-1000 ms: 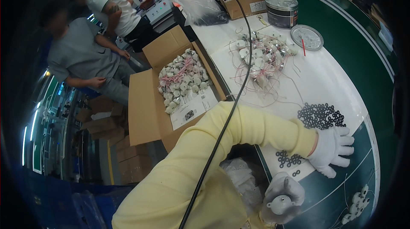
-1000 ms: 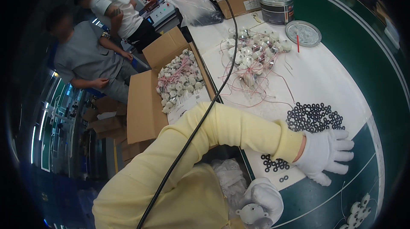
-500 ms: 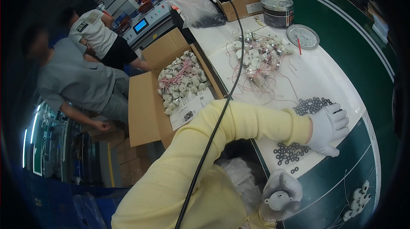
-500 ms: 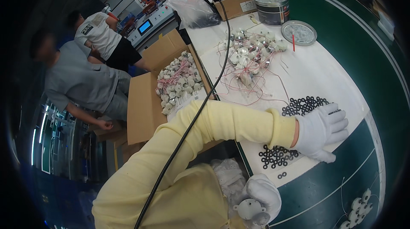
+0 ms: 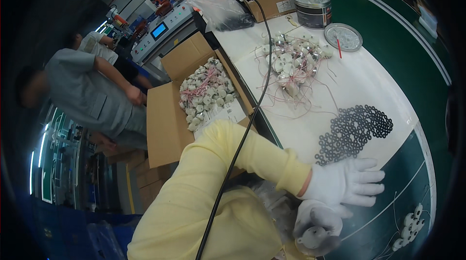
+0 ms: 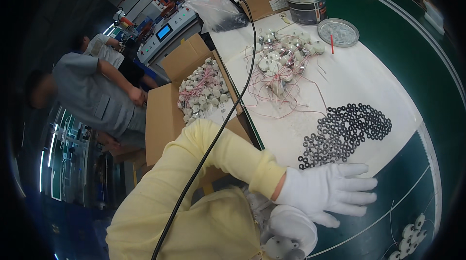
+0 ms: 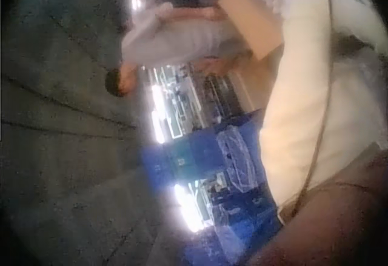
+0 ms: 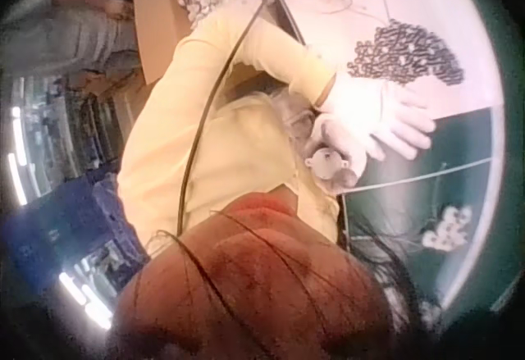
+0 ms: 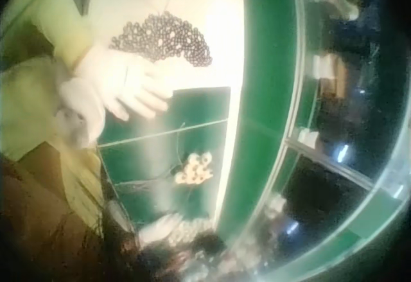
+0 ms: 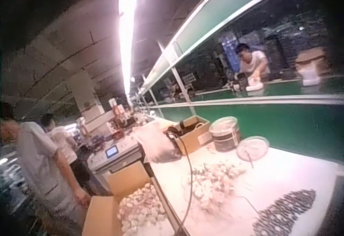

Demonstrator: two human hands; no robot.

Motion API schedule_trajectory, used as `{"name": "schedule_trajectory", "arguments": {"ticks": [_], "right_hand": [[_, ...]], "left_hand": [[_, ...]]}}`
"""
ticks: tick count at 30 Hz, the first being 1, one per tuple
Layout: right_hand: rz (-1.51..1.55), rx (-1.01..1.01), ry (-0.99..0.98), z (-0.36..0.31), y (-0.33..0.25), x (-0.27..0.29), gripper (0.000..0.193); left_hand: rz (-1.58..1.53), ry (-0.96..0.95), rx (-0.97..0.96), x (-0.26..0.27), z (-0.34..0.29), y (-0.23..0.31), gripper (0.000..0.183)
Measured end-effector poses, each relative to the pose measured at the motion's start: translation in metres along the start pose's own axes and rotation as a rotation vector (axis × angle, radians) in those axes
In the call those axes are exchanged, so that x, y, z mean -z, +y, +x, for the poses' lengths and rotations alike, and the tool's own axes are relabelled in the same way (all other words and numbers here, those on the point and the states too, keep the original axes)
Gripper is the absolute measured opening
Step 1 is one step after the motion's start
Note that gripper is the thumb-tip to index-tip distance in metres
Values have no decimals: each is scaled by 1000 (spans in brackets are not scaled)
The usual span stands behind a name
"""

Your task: The person sits at a factory assembly station and repeatedly picks up small black circular components from a pile on a white sheet. They insert these components into white plastic housings with attached wires, then place the assembled units onto a green work surface. The person also occasionally gathers and spreads the pile of black components to access them.

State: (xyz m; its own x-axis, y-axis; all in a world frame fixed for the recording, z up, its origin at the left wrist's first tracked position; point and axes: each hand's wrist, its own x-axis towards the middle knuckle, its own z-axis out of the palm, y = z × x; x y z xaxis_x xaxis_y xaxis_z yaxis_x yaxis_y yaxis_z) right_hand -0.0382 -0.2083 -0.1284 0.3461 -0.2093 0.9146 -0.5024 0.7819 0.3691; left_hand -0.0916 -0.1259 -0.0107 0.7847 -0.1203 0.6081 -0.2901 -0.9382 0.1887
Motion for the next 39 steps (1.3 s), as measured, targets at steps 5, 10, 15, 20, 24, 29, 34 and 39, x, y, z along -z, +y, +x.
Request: {"name": "schedule_trajectory", "arguments": {"ticks": [5,10,15,20,24,29,34,39], "right_hand": [[259,201,-179,-2,15,1,21],[345,227,-190,39,53,-8,13],[430,-454,-52,66,34,-7,22],[-53,-15,-164,-7,3,5,30],[-304,-854,263,100,28,-55,27],[-404,-835,356,72,13,-58,25],[-324,-657,281,20,-25,-37,26],[-385,-278,147,17,-7,-29,30]], "left_hand": [[101,-38,22,-12,-17,4,55],[117,-44,67,-1,-5,-6,47],[179,-57,120,14,9,-19,38],[233,2,133,16,11,-28,34],[244,-7,176,21,9,-29,37],[143,-102,188,40,9,4,50],[223,-114,259,48,-15,9,56],[187,-94,289,53,-8,-4,52]]}}
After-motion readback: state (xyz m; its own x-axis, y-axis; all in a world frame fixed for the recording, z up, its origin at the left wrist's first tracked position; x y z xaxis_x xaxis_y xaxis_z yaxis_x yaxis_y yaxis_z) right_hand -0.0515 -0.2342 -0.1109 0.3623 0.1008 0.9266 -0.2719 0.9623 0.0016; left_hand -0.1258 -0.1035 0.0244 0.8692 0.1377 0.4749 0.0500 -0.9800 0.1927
